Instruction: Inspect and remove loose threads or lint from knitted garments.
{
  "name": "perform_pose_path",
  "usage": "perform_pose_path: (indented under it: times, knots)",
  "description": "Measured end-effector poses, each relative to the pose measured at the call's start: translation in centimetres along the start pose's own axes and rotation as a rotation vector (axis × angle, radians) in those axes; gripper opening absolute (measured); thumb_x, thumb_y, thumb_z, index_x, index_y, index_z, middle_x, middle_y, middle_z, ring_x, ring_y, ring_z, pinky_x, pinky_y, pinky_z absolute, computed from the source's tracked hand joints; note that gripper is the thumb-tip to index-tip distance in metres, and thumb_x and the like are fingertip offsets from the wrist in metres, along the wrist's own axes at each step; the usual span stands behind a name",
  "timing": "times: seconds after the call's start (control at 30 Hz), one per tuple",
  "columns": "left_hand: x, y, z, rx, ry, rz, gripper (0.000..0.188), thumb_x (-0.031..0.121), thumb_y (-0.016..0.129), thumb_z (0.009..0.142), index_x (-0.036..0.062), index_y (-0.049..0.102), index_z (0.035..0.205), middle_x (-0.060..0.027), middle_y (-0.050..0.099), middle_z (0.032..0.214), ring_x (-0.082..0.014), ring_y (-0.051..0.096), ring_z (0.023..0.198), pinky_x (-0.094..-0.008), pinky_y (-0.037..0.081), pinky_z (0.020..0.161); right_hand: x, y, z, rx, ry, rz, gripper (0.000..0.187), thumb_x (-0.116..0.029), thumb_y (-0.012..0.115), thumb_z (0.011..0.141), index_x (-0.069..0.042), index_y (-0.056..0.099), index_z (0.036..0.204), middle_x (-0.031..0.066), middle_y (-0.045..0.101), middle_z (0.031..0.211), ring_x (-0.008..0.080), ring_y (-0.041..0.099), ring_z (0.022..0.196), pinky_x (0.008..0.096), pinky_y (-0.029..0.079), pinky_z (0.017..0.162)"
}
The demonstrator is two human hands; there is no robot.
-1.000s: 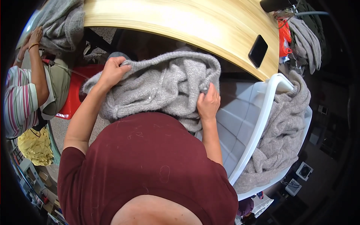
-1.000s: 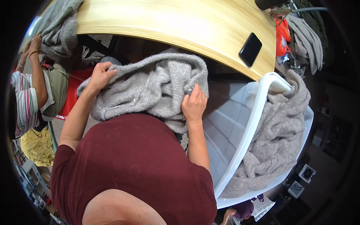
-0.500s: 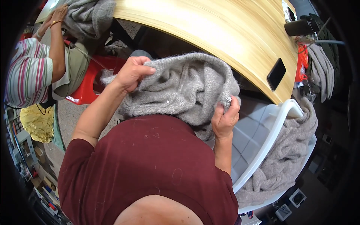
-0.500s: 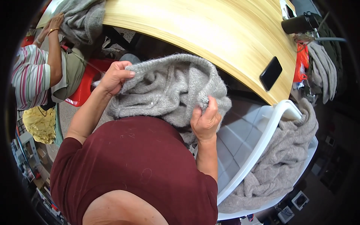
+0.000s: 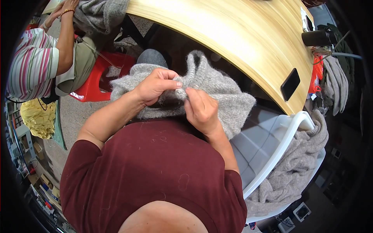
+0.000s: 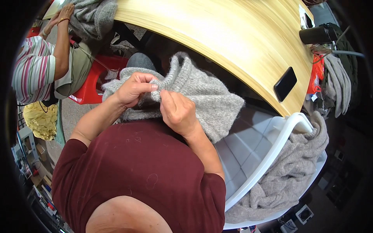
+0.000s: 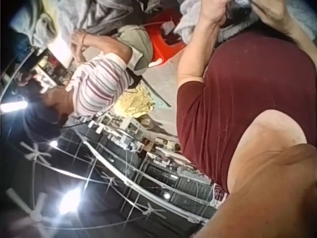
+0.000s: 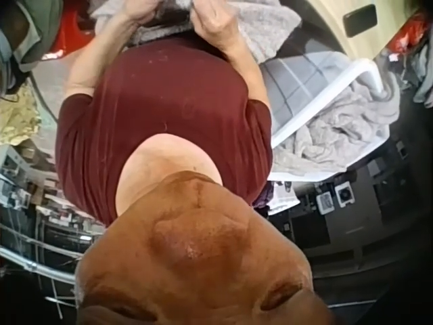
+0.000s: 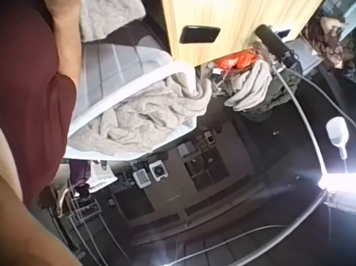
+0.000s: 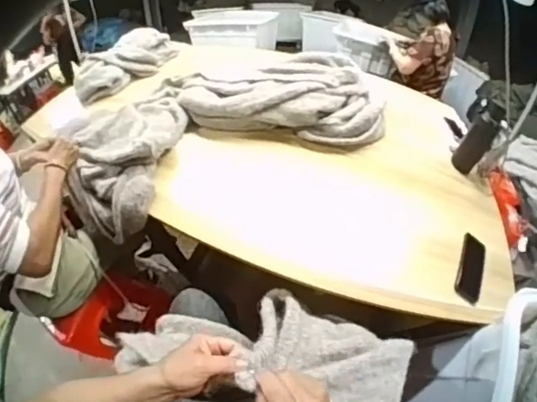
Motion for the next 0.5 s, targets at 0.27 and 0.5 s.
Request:
perform_pose_path:
  times: [0.27,0.5]
  knots:
    - [-0.6,-0.3,0.1,-0.011,0.011,0.047,0.009,0.005,0.058,0.078,0.0021,0.060,0.071,0.0024,0.055,0.065,-0.0014,0.046,0.060,-0.0163,0.037,0.054,-1.0,0.4,0.2,0.045,-0.124,-0.089,0.027,0.006,0.059,0.058,0.000,0.054,0.084,0.0113,0.055,0.077,0.0228,0.055,0.058,0.0305,0.044,0.048]
    - [0.2,-0.7,-0.5,0.024,0.137,0.052,0.011,0.000,0.057,0.077,-0.0034,0.062,0.087,-0.0026,0.059,0.080,-0.0054,0.051,0.071,-0.0200,0.042,0.066,-0.2,1.8,0.2,-0.027,-0.084,-0.143,0.021,0.008,0.057,0.059,0.000,0.055,0.079,0.0114,0.055,0.079,0.0222,0.055,0.059,0.0294,0.045,0.050]
Point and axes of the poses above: each hand's wrist, its own z-axis towards the middle knuckle, its own y-axis out of the palm, x = y × z, the point moved 9 cm from there along z, towards the middle knuckle
